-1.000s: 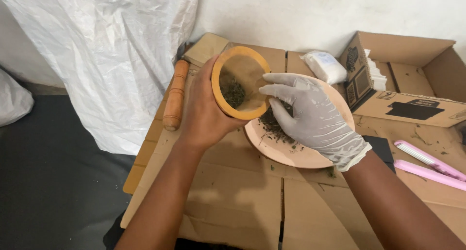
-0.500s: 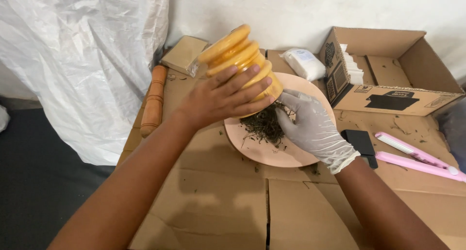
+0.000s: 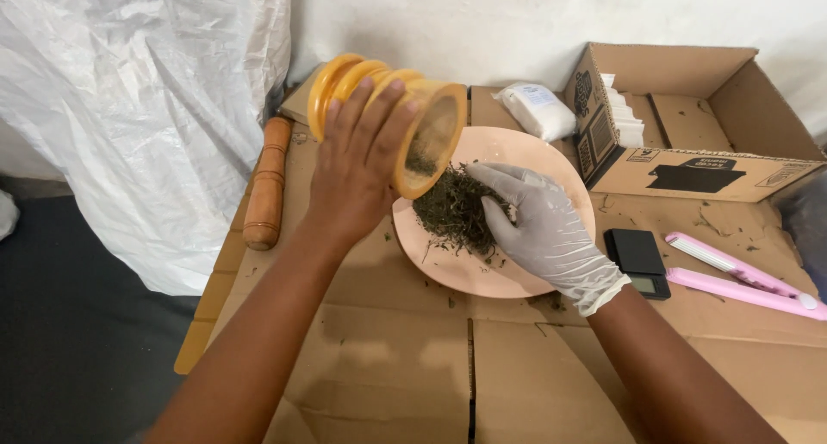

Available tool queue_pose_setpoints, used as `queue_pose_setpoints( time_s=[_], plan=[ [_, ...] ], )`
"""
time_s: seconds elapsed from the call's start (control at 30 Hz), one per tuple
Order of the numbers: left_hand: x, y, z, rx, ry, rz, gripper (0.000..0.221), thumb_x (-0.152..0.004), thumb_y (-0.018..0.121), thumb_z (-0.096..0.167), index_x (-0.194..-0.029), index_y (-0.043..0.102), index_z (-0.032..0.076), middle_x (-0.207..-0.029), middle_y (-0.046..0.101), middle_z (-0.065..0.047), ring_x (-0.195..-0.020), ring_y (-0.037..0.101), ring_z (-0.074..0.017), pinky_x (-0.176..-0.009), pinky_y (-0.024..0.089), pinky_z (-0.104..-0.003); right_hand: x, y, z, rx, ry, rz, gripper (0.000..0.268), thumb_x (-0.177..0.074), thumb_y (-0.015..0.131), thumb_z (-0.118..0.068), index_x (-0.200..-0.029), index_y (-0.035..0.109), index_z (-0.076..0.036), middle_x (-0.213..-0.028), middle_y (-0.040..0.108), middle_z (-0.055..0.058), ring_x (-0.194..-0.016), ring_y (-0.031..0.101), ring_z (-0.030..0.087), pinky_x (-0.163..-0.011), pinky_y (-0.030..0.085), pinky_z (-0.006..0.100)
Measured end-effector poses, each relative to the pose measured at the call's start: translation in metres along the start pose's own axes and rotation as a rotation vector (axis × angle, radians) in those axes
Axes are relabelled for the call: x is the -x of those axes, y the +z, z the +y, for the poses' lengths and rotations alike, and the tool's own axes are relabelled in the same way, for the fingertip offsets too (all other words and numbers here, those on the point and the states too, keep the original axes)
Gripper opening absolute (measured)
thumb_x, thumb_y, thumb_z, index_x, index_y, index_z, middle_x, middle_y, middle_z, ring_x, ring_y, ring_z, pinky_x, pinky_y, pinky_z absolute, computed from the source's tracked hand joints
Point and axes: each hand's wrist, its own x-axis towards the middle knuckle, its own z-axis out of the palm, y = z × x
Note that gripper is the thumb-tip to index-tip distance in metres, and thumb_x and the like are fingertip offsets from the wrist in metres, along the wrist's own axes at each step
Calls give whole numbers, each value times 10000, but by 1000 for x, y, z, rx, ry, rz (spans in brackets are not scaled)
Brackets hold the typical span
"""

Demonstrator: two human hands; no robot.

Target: Emptying dried leaves from a wooden mortar onto a plate and sorting through them by hand to remove stems or debris.

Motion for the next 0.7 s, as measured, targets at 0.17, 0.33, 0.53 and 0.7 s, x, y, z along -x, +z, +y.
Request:
queue_pose_setpoints(
  time_s=[0.17, 0.33, 0.53, 0.7],
  plan=[
    [14, 23, -10, -168, 169, 40, 578, -1053, 682, 178, -1576, 442, 220, -1620, 439, -94, -1505, 368, -399, -1253, 150, -542, 0, 9, 2, 37, -75, -6, 373, -956, 631, -77, -1323, 694, -94, -1253, 712, 174, -1194, 647, 406, -995, 509, 519],
    [-18, 29, 7, -370, 488, 246, 464, -1106, 596, 288, -1535, 427, 344, -1610, 456, 51, -1488, 425, -249, -1287, 157, -476, 15, 30, 45, 240, -229, 18, 304, -938, 659, -91, -1238, 703, -75, -1215, 719, 156, -1137, 676, 411, -987, 525, 533],
    [-40, 26, 12, -365, 615, 364, 429, -1124, 571, 291, -1514, 407, 353, -1581, 478, 76, -1457, 464, -205, -1286, 210, -454, 20, 38, 65, 263, -247, 58, 237, -922, 682, -126, -1149, 721, -73, -1116, 735, 170, -1105, 683, 406, -985, 518, 523],
    [-34, 36, 4, -337, 463, 286, 628, -1094, 645, 292, -1602, 281, 355, -1636, 409, 64, -1510, 372, -267, -1299, 149, -504, 1, 17, 10, 233, -271, 116, 229, -941, 615, -30, -1147, 715, -29, -1159, 728, 180, -1163, 668, 425, -976, 532, 519]
  ],
)
